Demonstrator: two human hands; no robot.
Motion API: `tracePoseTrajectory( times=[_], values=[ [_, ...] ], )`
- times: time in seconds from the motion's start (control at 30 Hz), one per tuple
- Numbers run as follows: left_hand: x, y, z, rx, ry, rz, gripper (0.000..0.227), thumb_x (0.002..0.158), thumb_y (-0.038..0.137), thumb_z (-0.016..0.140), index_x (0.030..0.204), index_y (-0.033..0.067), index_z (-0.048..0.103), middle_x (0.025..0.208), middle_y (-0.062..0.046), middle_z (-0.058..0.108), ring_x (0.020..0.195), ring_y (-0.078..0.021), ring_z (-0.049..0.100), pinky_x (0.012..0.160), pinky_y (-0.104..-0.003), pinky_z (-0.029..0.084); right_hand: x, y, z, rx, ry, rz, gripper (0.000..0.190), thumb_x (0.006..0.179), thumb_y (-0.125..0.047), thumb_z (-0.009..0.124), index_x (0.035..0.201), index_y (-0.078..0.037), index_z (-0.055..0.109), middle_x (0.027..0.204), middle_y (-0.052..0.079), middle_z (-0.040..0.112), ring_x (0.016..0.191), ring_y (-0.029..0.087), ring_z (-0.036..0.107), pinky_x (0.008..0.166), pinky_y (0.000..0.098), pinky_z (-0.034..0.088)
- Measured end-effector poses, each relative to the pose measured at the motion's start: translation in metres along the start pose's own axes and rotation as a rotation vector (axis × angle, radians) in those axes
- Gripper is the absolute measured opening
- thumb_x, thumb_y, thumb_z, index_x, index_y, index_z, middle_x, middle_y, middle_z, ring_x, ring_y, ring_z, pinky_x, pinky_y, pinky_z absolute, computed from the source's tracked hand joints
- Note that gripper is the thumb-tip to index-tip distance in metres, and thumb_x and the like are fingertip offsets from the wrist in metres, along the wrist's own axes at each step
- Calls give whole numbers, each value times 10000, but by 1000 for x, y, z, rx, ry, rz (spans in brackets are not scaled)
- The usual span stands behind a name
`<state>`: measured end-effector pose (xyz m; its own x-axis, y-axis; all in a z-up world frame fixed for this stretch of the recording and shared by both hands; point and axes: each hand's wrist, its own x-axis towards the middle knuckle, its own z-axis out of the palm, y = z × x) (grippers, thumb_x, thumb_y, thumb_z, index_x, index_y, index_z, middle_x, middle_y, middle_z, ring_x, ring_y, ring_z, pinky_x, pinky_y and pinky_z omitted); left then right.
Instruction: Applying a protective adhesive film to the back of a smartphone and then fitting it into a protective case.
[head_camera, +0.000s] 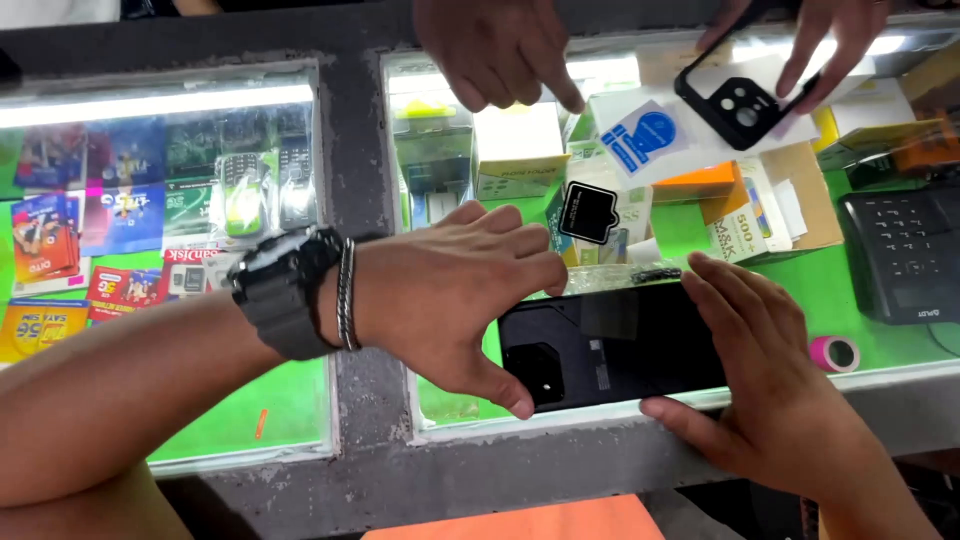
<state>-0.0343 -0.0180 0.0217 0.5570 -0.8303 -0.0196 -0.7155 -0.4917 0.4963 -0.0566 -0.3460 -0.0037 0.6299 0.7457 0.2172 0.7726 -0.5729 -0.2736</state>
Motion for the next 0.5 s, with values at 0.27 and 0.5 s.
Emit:
tracePoseTrajectory(
  times=[0.27, 0.5],
  values=[
    [0, 10, 27, 10, 140, -223, 600, 901, 714, 517, 1125, 159, 561, 944, -55, 562, 903, -257, 457, 814, -457, 340, -3, -4, 2, -3, 38, 10, 967, 825, -512, 685, 1545, 18, 316, 1610, 216, 388, 1487, 421, 374, 1217, 547, 297],
    [-13, 24, 34, -25, 253, -282, 564, 950, 643, 488, 1203, 152, 600, 949, -45, 494, 899, -253, 422, 824, -452, 309, -3, -6, 0, -14, 22, -13, 908, 864, -498, 616, 1531, 40, 317, 1604, 252, 375, 1487, 422, 367, 1208, 550, 290]
  ],
)
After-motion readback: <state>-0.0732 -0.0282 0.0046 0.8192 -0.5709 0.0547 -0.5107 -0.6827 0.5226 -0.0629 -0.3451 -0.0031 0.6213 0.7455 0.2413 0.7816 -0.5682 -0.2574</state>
